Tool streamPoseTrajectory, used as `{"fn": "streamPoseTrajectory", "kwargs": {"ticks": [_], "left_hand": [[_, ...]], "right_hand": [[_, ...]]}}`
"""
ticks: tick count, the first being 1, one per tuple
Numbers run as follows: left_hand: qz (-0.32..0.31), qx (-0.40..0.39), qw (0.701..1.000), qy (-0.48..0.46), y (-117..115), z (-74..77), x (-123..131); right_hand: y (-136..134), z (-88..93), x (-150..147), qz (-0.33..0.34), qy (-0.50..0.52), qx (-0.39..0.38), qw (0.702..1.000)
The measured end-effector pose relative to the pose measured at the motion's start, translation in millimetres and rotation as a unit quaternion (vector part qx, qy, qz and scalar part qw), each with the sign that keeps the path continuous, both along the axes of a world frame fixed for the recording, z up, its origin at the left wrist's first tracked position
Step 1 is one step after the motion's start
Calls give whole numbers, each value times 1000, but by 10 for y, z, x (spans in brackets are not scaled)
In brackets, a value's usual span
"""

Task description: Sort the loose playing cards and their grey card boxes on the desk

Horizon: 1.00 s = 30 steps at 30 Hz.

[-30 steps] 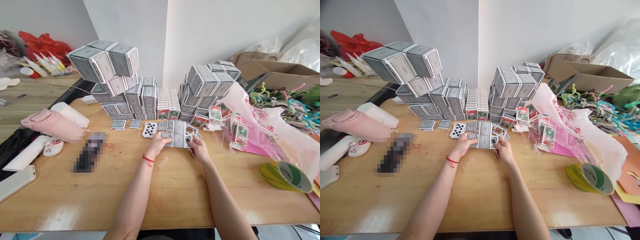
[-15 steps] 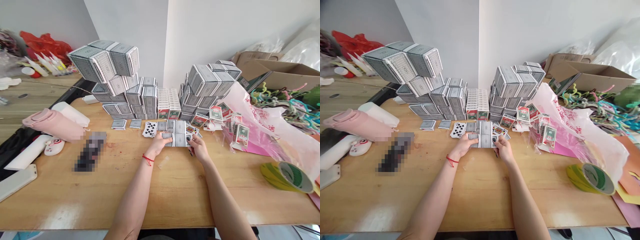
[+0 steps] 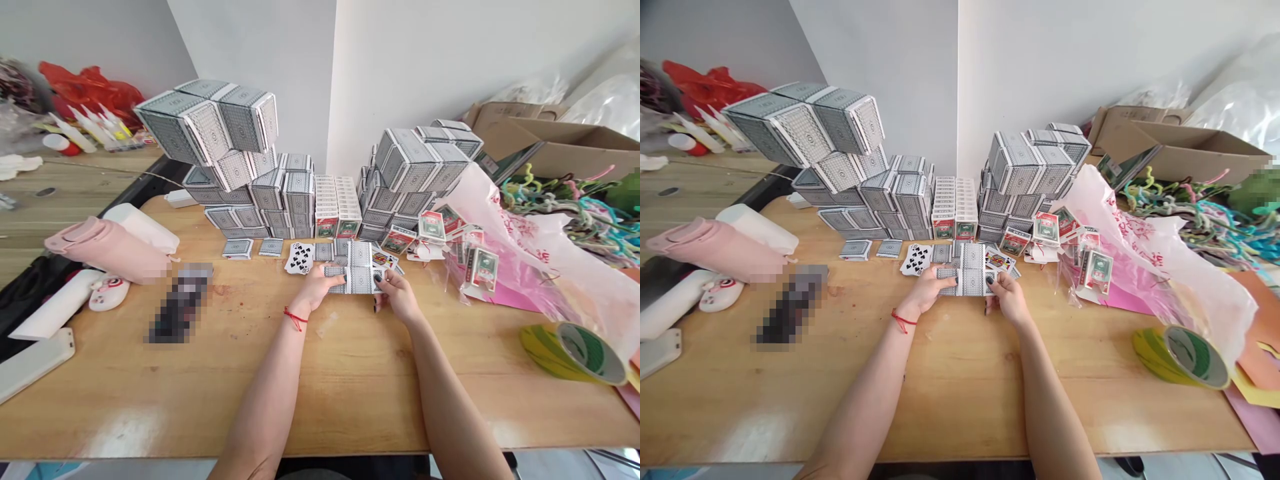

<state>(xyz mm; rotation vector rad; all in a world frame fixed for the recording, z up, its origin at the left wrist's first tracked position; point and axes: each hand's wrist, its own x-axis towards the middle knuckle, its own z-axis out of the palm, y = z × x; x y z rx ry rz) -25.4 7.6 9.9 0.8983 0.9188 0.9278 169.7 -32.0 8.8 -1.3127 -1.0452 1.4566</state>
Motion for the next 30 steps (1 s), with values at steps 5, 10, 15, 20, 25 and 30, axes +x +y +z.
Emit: {"fn": "streamPoseTrajectory", "kwargs": {"ticks": [5, 10, 15, 20, 25, 30], "left_hand": [[2, 4, 1000, -5, -1, 3, 7], [22, 5, 1000, -3, 8, -2, -7], [26, 24, 999, 14, -14, 37, -31], [-4, 38, 999, 26, -51, 114, -16], [21, 59, 997, 46, -74, 151, 6], [3, 80, 994, 71, -78, 145, 11]], "right_hand": [[-7, 19, -12, 16, 27, -12, 999], [-18, 18, -28, 23, 50, -24, 998], [-21, 23, -4, 34, 78, -21, 996], [-43, 84, -102, -4, 26, 25, 999], [-37, 78, -172, -38, -53, 37, 997], [-25, 66, -138, -42, -78, 50, 995]]}}
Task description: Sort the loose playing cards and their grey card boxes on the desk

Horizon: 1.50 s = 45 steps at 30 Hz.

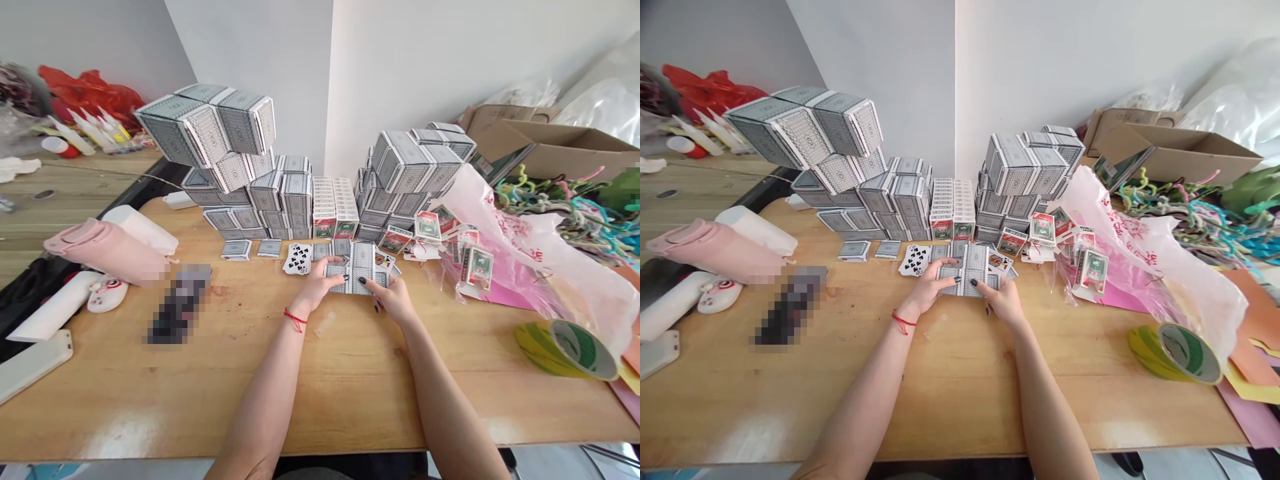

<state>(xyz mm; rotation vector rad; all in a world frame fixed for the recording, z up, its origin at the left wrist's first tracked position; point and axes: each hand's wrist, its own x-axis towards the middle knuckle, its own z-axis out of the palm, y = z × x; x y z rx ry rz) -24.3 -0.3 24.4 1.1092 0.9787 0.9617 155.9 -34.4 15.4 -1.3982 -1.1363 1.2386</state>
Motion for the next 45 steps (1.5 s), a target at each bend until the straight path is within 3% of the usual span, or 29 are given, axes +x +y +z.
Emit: {"fn": "streamPoseTrajectory", "kwargs": {"ticks": [9, 28, 45], "left_hand": [[83, 30, 990, 106, -1, -51, 112], [56, 61, 990, 111, -49, -91, 71], [98, 117, 978, 139, 8, -121, 75]], "right_hand": [[-2, 2, -25, 2, 4, 7, 1000], [14, -15, -29, 34, 27, -35, 998], [47, -50, 57, 9, 8, 34, 999]]}}
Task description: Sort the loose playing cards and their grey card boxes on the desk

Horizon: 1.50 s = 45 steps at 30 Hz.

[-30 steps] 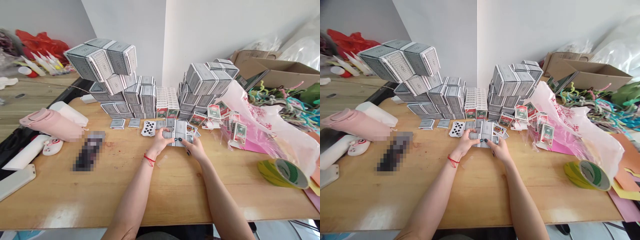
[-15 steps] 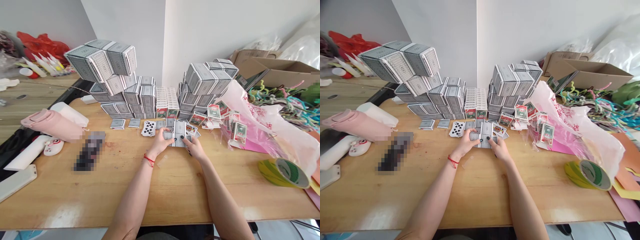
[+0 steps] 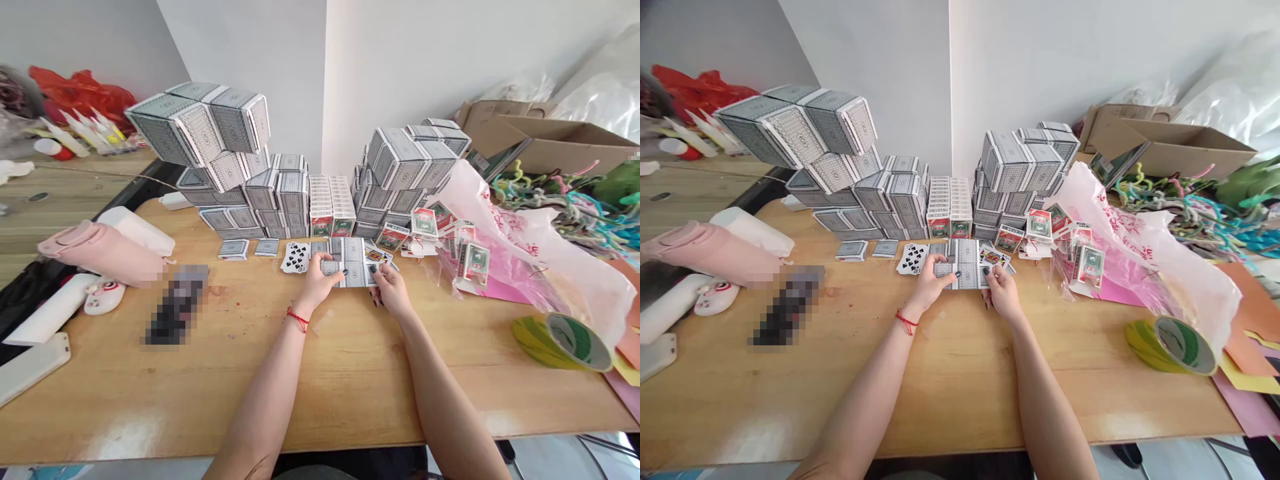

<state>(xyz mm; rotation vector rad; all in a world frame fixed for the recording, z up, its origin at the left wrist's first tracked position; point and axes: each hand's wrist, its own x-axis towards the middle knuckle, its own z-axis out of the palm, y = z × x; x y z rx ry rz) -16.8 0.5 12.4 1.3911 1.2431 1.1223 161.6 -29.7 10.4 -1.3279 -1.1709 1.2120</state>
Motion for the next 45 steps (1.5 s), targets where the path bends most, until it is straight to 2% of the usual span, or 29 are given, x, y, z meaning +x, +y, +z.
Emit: {"fn": "streamPoseTrajectory", "kwargs": {"ticks": [10, 19, 30, 45], "left_hand": [[8, 20, 1000, 13, -12, -5, 15], [15, 9, 1000, 12, -13, 4, 15], [27, -14, 1000, 3, 8, 29, 27], [35, -10, 999, 9, -1, 28, 27]], "right_hand": [[-29, -49, -27, -7, -8, 13, 1000], [-55, -65, -61, -3, -42, 15, 999], [-61, -17, -72, 15, -32, 21, 999], [-46, -59, -78, 20, -51, 20, 998]]}}
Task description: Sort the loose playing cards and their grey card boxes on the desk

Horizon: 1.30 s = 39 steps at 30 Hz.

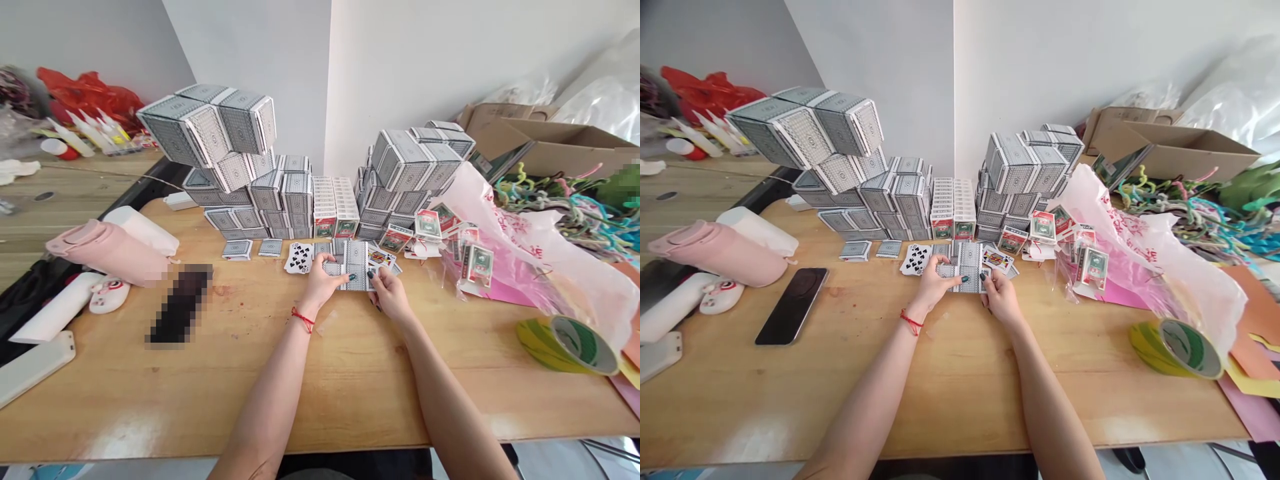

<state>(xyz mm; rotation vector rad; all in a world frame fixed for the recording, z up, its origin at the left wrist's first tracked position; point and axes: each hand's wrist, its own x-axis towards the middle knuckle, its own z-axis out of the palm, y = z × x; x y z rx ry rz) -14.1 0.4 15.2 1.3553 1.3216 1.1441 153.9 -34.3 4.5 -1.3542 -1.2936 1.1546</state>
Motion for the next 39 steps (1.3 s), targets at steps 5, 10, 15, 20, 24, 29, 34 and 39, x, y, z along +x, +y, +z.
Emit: {"fn": "streamPoseTrajectory", "kwargs": {"ticks": [5, 10, 15, 20, 24, 29, 34, 39], "left_hand": [[-5, -14, 1000, -11, 8, 14, -18], [-26, -32, 999, -28, 43, -4, -72], [-40, -2, 999, -16, 61, -9, -106], [-35, 8, 999, -1, 50, -2, -92], [-23, 1, 1000, 8, 38, -10, -72], [-16, -11, 1000, 7, 37, -6, -61], [-10, -19, 1000, 11, 35, 18, -63], [-7, -11, 1000, 8, 26, 26, -60]], "right_hand": [[17, 34, 2, 22, 9, -12, 1000], [27, 75, 78, 43, 4, -12, 999], [21, 102, 168, 33, 3, -23, 999], [19, 89, 134, 41, 18, -56, 997], [31, 63, 105, 37, 34, -71, 996], [38, 41, 94, 35, 45, -73, 996], [31, 14, 69, 27, 33, -66, 997], [34, -37, 57, 10, 24, -65, 998]]}}
